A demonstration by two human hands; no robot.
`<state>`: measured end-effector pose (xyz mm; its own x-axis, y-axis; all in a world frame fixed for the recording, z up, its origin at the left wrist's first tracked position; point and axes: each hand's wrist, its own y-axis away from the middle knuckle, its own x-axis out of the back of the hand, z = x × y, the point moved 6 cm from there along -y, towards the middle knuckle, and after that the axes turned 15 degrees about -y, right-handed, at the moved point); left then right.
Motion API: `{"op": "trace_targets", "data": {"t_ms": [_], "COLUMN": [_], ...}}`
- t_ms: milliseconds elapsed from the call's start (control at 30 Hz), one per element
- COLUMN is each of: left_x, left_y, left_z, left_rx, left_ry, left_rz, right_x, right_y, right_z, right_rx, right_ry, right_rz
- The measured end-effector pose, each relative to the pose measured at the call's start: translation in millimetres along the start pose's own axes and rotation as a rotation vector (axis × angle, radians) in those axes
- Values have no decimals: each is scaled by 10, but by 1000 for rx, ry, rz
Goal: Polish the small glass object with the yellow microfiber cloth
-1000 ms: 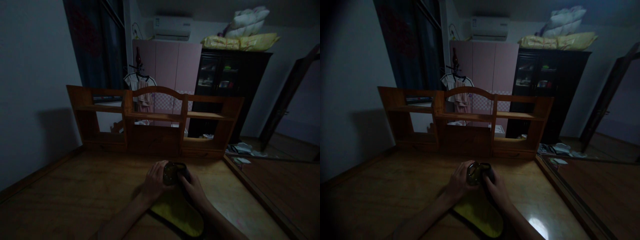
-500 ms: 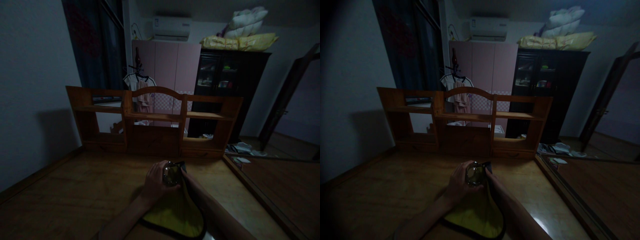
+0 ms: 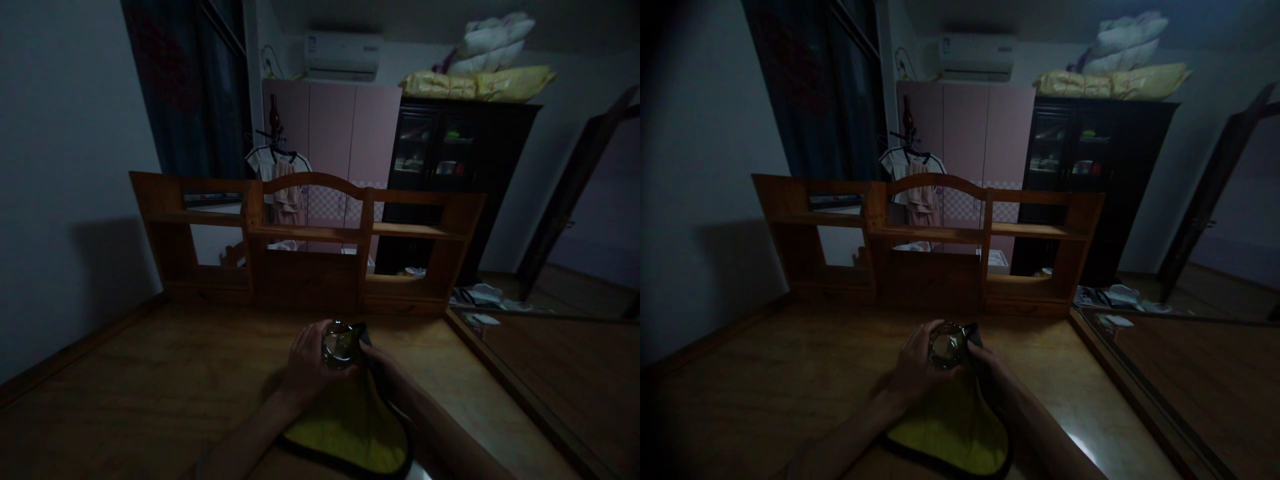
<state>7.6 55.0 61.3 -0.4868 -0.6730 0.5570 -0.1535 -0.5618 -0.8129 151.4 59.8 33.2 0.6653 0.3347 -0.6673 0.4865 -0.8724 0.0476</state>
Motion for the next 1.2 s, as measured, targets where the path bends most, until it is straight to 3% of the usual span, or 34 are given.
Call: {"op": "trace_targets", "data": {"t_ms": [333,667,1200], "left_x": [8,-67,-38], "left_y": [-15,6,22], "left_z": [-11,43,133], "left_rx": [32,-157,-259], "left_ry": [61,150,154], "left_rz": [-31,-118,-180], "right_x": [162,114,205], "right_y": [-64,-27,-85], "right_z": [67,54,128], "right_rx": [28,0,-17], "right_ry": [-50,-111,-139], "right_rz": [71,83,135]}}
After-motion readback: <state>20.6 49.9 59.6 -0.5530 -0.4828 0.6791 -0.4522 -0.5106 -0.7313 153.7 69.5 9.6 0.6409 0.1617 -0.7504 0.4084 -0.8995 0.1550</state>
